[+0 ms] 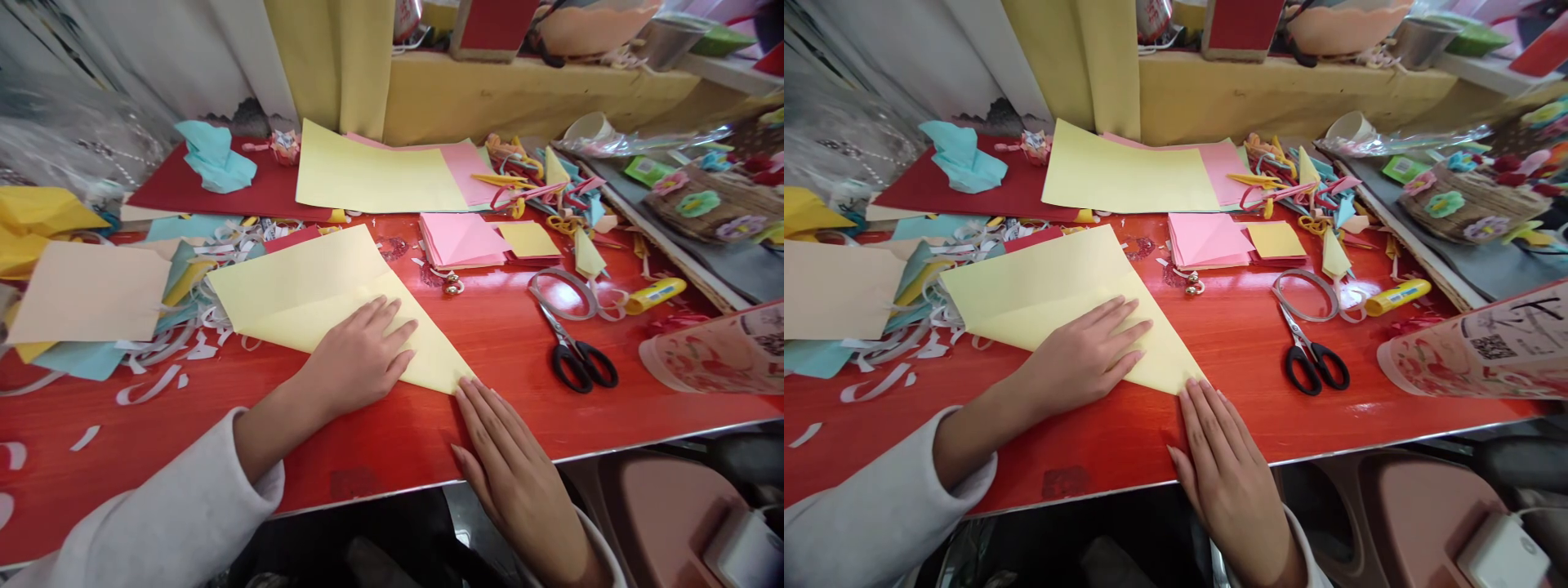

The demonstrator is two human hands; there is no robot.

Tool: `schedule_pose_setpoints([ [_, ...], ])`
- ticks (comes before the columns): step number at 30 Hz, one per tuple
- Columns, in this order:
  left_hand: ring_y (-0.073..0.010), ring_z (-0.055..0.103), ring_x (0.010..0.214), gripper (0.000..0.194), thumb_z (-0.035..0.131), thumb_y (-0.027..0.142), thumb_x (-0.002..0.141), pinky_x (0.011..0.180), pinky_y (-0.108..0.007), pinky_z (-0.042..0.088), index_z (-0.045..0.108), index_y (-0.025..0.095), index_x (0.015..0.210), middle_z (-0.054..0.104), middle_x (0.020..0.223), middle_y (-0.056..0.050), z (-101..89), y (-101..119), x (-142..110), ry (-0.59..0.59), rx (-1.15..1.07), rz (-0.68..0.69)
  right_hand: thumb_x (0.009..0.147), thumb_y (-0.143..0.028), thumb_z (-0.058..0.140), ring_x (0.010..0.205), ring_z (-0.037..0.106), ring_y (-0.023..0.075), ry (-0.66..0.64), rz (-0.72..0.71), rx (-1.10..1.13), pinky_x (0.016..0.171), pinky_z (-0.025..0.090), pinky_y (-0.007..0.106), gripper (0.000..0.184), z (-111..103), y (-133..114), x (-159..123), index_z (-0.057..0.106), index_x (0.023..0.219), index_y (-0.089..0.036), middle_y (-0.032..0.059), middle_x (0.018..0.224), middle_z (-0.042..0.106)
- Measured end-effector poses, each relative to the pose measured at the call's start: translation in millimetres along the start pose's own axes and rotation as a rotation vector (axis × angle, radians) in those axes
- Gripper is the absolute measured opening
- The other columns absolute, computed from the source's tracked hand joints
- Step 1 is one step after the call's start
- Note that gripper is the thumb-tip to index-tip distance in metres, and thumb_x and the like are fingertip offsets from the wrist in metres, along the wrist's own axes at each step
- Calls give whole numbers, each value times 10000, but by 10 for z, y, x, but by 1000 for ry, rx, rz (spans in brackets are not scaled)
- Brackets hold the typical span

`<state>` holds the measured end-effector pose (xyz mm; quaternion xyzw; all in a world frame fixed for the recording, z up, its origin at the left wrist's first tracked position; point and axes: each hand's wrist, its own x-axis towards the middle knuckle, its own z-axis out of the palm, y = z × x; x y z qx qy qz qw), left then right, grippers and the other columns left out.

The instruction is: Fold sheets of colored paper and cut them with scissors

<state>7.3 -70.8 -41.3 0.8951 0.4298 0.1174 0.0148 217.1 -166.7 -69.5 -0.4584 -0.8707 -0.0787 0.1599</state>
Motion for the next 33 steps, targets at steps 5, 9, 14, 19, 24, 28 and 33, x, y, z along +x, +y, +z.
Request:
schedule_pose_setpoints([
  [5,-243,334,1292,411,369,323,897,1051,-401,323,505,134,1236,424,1363,-140,4,-3,-11,-3,0,-3,891,-261,441,1257,389,258,6,-7,-11,991,405,421,576,-7,-3,7,242,1391,-57,154,1320,469],
  [9,-243,350,1281,401,379,316,893,1038,-404,342,508,134,1226,436,1354,-134,4,-4,-9,5,-8,-4,893,-257,433,1260,388,253,5,0,13,997,403,422,575,-6,-4,9,231,1397,-68,150,1323,467],
  [14,-246,384,1252,437,393,336,883,1007,-411,376,469,118,1255,442,1346,-141,0,-7,24,-7,2,-55,888,-247,445,1268,378,241,-8,21,51,1012,395,418,570,-15,-2,12,239,1398,-96,135,1330,463],
  [19,-267,385,1255,451,374,327,891,1015,-419,364,454,91,1267,419,1357,-173,13,19,26,-10,75,-44,895,-288,447,1248,408,236,-12,43,41,1028,378,437,514,-65,-58,62,330,1353,-86,139,1309,485],
  [24,-269,477,1180,318,387,156,884,1010,-419,370,565,73,1134,549,1239,-149,40,204,-31,122,242,261,900,-273,446,1166,502,238,20,94,0,1073,296,479,376,-102,-146,139,499,1201,-55,149,1218,566],
  [28,-227,567,1063,289,407,129,872,974,-370,410,593,47,1077,634,1109,-140,51,399,-106,194,258,505,900,-106,352,1168,501,229,10,127,-12,1078,279,488,320,-94,-176,146,521,1168,-56,150,1220,564],
  [33,-255,524,1126,338,412,125,866,958,-377,416,547,17,1156,582,1191,-167,21,448,-194,121,291,474,902,-105,355,1173,495,233,11,153,-22,1075,283,475,296,-92,-200,136,526,1134,-39,162,1195,581],
])
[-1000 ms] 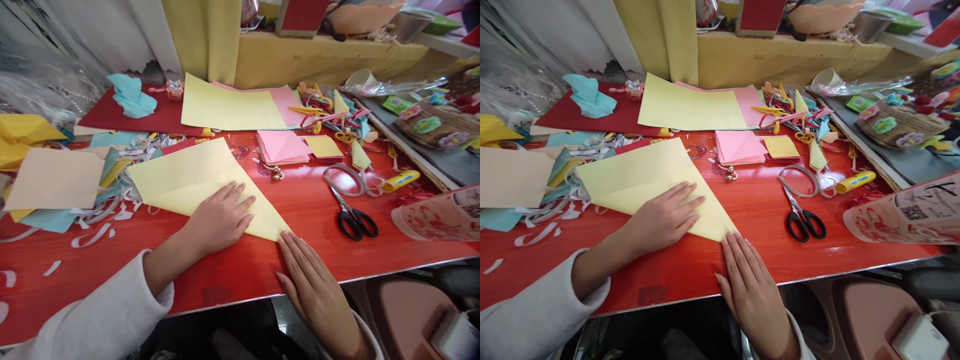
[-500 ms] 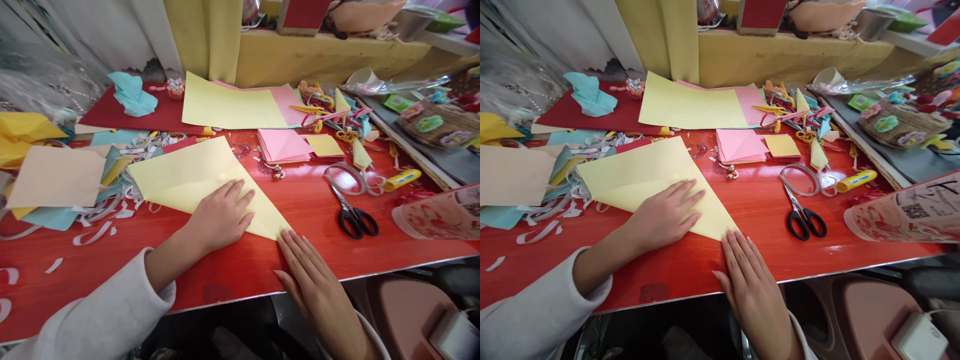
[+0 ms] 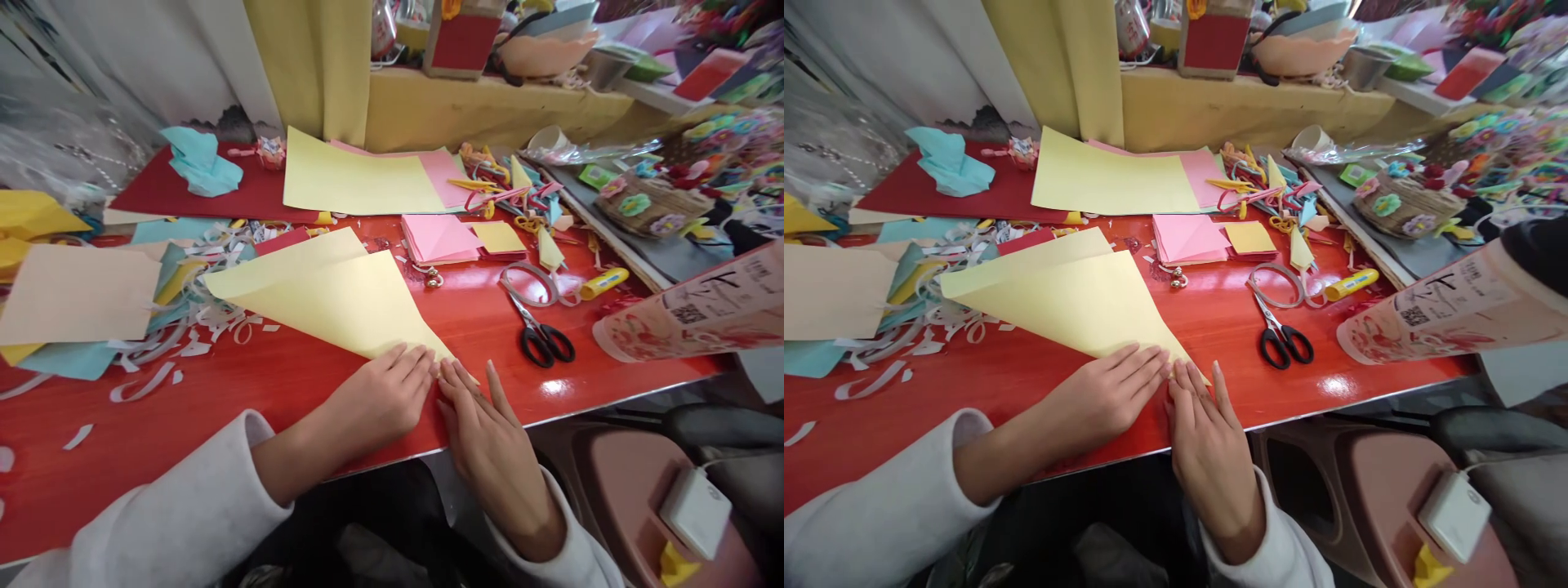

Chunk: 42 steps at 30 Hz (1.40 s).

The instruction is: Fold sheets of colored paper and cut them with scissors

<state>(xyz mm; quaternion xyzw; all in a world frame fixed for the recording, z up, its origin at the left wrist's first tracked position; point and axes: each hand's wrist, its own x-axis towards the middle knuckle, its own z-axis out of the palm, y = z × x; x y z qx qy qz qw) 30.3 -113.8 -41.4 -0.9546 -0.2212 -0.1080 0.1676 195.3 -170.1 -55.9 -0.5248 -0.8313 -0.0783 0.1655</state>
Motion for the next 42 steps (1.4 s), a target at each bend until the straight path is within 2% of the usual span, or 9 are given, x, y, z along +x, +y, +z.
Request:
schedule_pose_setpoints([
  [4,-254,489,1170,351,382,130,883,999,-425,374,528,43,1190,557,1232,-147,-63,-21,-90,-54,37,-26,912,-119,354,1189,481,216,-27,1,50,1087,249,478,261,-25,41,-10,510,1112,-60,164,1221,562],
  [9,-261,464,1195,367,371,130,886,1018,-449,348,515,75,1219,539,1260,-126,-154,-126,-306,-107,35,-118,925,-139,346,1162,509,167,-85,-21,191,1113,163,468,248,-54,191,-35,423,1158,-105,120,1206,583],
  [15,-299,419,1229,427,317,29,839,1037,-494,293,523,45,1213,544,1242,-169,-272,-458,-905,-240,86,-323,936,-188,332,1161,508,149,-160,-20,318,1121,98,470,222,-61,296,-43,397,1148,-176,70,1210,583],
  [19,-321,388,1247,454,285,31,840,1033,-514,272,485,31,1248,515,1268,-184,-316,-552,-1202,-298,128,-388,937,-209,336,1159,511,159,-177,-33,332,1119,73,485,255,-61,330,-84,372,1188,-182,68,1211,581],
  [25,-337,393,1238,476,273,57,838,1039,-517,245,459,32,1276,477,1302,-198,-308,-463,-1244,-323,179,-446,936,-244,346,1181,489,164,-223,-45,287,1119,77,478,295,-101,375,-214,354,1226,-195,79,1263,542],
  [29,-320,426,1220,518,268,36,822,1033,-514,248,426,89,1312,461,1314,-203,-322,-436,-1277,-332,176,-484,934,-250,350,1203,465,164,-227,-72,229,1123,44,457,280,-146,387,-262,366,1210,-204,61,1285,525],
  [33,-284,468,1194,562,261,17,815,1021,-463,290,376,156,1347,441,1333,-197,-343,-454,-1324,-342,151,-527,938,-260,339,1208,458,159,-254,-85,187,1124,25,443,303,-181,419,-318,347,1236,-204,46,1271,539],
  [39,-303,471,1188,590,285,4,794,1017,-468,291,374,181,1350,452,1323,-199,-341,-476,-1339,-344,132,-522,939,-269,331,1247,408,184,-210,-88,50,1113,24,468,375,-278,459,-471,323,1307,-199,26,1195,598],
  [42,-309,459,1198,630,290,-18,760,1005,-485,295,375,189,1349,440,1330,-205,-341,-502,-1399,-333,117,-503,927,-281,365,1208,459,211,-172,-112,6,1099,-13,513,349,-351,494,-540,392,1269,-214,15,1208,589],
])
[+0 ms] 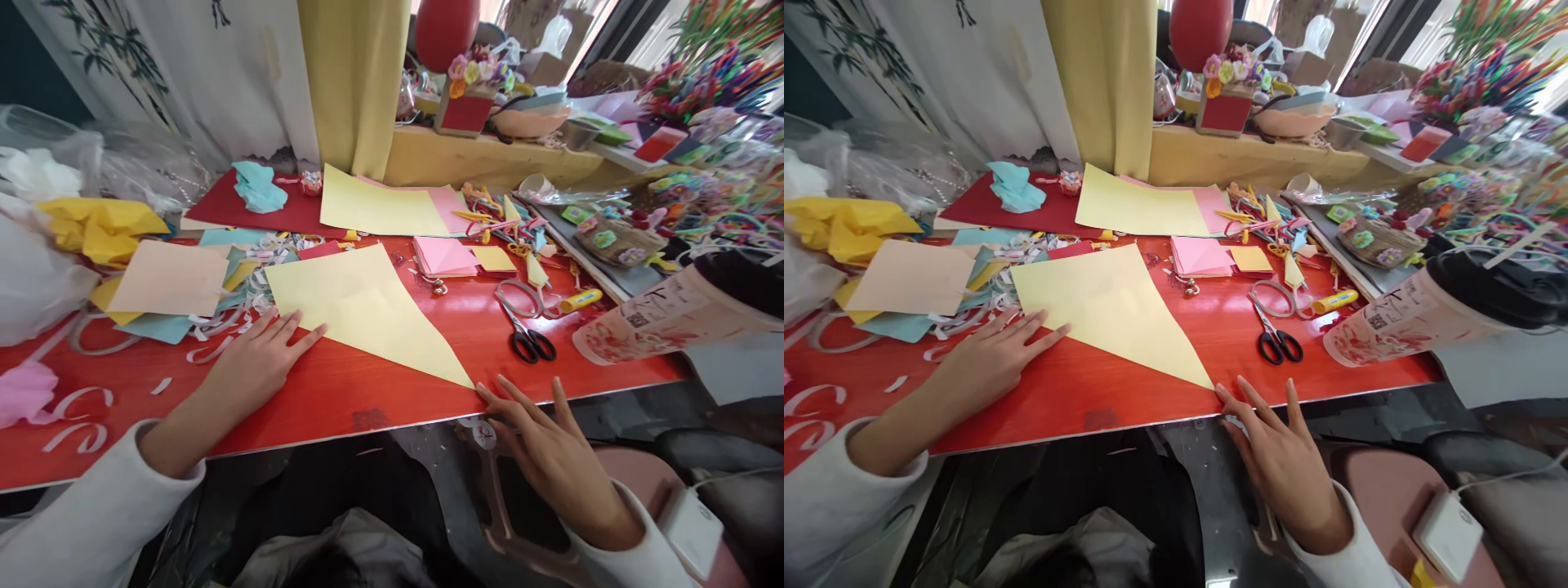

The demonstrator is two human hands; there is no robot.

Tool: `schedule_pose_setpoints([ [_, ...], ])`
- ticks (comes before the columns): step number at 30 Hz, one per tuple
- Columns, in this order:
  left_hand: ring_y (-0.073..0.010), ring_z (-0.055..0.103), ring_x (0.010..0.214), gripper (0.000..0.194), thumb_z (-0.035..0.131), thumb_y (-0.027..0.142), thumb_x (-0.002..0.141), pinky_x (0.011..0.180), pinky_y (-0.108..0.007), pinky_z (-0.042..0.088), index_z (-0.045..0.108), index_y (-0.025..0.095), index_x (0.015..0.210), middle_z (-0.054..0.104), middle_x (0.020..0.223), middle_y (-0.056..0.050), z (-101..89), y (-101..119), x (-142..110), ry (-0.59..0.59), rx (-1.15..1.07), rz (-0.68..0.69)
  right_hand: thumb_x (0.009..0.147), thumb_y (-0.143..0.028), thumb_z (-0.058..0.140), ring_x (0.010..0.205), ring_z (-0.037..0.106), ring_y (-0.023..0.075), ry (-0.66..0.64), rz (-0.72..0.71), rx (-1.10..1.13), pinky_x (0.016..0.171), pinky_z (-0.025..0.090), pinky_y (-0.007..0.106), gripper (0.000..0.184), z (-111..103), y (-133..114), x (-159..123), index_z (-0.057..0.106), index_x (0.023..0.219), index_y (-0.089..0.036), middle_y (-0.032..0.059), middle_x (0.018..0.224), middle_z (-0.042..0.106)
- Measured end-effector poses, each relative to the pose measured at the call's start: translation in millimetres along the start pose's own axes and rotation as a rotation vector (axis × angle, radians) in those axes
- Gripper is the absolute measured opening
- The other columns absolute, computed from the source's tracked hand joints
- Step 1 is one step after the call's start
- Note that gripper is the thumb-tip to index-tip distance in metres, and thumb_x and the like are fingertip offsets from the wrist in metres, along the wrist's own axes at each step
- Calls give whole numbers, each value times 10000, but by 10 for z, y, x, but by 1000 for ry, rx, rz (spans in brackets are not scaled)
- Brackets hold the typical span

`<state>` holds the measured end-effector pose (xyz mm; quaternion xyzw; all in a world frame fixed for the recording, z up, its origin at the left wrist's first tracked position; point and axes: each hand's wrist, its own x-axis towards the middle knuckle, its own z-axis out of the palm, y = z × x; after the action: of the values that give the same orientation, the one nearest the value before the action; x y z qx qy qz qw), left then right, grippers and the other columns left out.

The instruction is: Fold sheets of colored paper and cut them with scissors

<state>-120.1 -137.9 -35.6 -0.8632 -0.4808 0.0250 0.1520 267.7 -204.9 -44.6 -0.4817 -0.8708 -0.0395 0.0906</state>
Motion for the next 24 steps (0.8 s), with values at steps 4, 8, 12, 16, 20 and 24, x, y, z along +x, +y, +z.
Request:
schedule_pose_setpoints([
  [4,-285,411,1243,659,281,-38,718,1029,-553,207,433,207,1311,446,1331,-187,44,-109,-97,-10,-85,88,910,-319,392,1025,595,205,150,156,121,1072,209,491,275,-18,66,-216,540,1116,-213,28,1068,660],
  [8,-246,411,1248,557,293,-3,735,1061,-565,111,554,194,1186,502,1296,-137,59,-110,-109,13,-220,130,878,-452,395,739,640,202,233,629,475,724,490,330,353,-3,-52,-396,624,815,-191,50,724,683],
  [12,-251,433,1230,361,315,165,857,1069,-571,66,572,110,1103,508,1287,-153,7,48,7,73,-304,56,886,-549,262,486,592,162,-281,708,1153,547,478,291,554,61,-418,-249,623,755,-150,49,510,631],
  [16,-289,390,1255,551,396,443,861,1056,-591,43,434,61,1256,507,1272,-200,-36,200,57,111,-336,-12,829,-610,355,427,578,136,-429,548,1612,464,457,251,571,260,-826,86,618,904,-108,42,498,633],
  [20,-209,347,1290,530,345,431,893,1070,-550,-9,333,135,1333,465,1331,-141,-24,274,17,-9,-434,57,780,-582,477,246,433,83,-489,588,1927,267,272,176,504,431,-1169,324,572,780,-87,36,444,601],
  [24,-191,287,1321,445,278,360,925,1088,-522,23,379,170,1314,406,1384,-101,-104,280,-27,12,-483,55,768,-510,546,210,374,73,-369,751,1981,239,221,167,454,464,-1417,394,544,853,-64,15,390,566],
])
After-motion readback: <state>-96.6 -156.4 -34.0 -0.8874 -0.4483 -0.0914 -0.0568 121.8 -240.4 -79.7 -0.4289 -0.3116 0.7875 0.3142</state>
